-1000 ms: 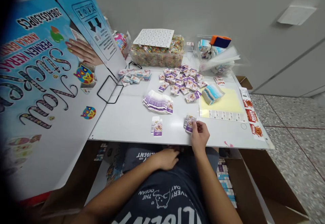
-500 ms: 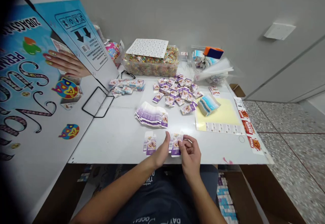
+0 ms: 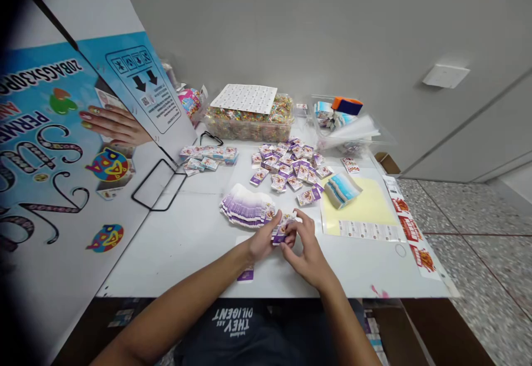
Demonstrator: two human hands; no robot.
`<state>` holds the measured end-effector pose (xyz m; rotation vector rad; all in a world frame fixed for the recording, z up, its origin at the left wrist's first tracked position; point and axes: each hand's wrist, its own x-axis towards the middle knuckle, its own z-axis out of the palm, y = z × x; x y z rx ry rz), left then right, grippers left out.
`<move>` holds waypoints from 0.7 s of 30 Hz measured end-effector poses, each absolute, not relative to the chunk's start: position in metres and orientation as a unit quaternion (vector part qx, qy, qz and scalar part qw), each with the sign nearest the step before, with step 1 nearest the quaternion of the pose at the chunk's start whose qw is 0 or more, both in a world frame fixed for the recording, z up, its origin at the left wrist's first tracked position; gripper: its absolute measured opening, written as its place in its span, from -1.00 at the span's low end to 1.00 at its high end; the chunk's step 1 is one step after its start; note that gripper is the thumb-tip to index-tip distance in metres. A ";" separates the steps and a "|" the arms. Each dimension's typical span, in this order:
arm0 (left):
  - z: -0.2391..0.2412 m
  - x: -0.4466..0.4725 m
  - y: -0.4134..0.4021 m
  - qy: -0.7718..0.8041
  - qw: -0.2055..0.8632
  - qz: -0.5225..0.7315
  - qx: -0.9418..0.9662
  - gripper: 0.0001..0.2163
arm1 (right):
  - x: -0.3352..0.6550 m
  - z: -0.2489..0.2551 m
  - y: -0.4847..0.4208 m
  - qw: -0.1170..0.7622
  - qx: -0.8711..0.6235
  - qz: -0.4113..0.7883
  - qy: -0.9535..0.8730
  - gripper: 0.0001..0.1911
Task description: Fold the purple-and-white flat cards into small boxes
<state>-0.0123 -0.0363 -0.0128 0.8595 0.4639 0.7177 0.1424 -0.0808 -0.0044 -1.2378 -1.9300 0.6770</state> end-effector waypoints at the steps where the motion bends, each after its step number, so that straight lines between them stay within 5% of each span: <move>1: -0.013 -0.015 -0.037 0.215 0.821 0.331 0.412 -0.36 | 0.142 -0.004 -0.081 0.368 -0.478 0.275 -0.748 -0.67; 6: -0.017 -0.022 -0.036 0.178 0.825 0.312 0.436 -0.33 | 0.134 -0.001 -0.082 0.390 -0.462 0.298 -0.739 -0.35; 13: -0.023 -0.034 -0.029 0.170 0.844 0.248 0.444 -0.42 | 0.139 0.002 -0.077 0.463 -0.422 0.384 -0.679 -0.86; 21: -0.028 -0.036 -0.025 0.151 0.854 0.212 0.451 -0.37 | 0.136 0.025 -0.066 0.396 -0.424 0.387 -0.716 -0.77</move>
